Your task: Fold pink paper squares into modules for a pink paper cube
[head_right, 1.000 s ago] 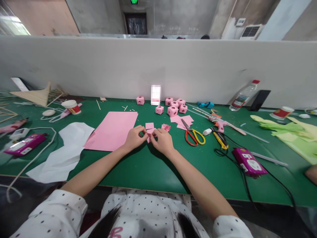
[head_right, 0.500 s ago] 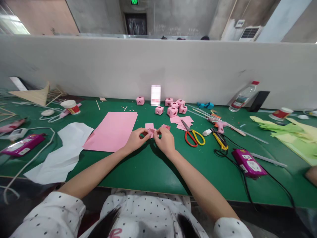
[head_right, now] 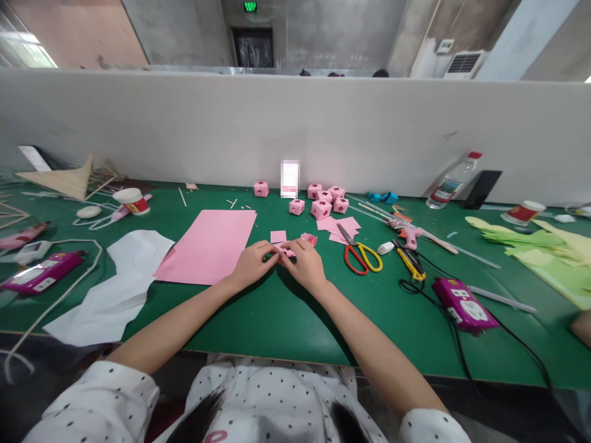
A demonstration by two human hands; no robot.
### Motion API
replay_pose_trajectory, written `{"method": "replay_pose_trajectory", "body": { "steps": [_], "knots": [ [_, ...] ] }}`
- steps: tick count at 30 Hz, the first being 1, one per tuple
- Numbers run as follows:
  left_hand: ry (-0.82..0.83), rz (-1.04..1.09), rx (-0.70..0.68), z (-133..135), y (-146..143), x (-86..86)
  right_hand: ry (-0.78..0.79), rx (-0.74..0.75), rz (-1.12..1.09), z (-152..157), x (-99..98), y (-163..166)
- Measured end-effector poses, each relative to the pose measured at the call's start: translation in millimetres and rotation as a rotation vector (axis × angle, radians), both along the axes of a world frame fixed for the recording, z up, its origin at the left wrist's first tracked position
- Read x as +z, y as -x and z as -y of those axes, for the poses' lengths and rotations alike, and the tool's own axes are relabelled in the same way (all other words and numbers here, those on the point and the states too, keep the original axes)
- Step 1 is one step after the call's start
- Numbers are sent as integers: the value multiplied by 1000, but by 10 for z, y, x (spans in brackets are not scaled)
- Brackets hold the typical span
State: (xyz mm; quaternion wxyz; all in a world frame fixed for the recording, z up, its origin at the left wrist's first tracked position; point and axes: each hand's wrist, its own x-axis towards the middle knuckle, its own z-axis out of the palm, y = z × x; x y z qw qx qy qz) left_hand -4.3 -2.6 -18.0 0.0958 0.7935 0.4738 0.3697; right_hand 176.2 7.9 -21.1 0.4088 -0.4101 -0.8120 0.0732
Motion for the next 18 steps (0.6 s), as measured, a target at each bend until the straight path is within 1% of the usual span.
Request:
{"method": "replay_pose_trajectory", "body": {
  "steps": [3,9,15,18],
  "knots": [
    [-28,13,-7,19,-13,7,-41,20,8,6,22,-1],
    [-72,36,3,43,-31,40,-64,-44,-10,4,53,53],
    [-57,96,99,16,9,47,-9,-172,-88,-92,46,-66],
    [-35,145,114,-6,35,54,50,-165,-147,-100,50,-104]
  ]
}}
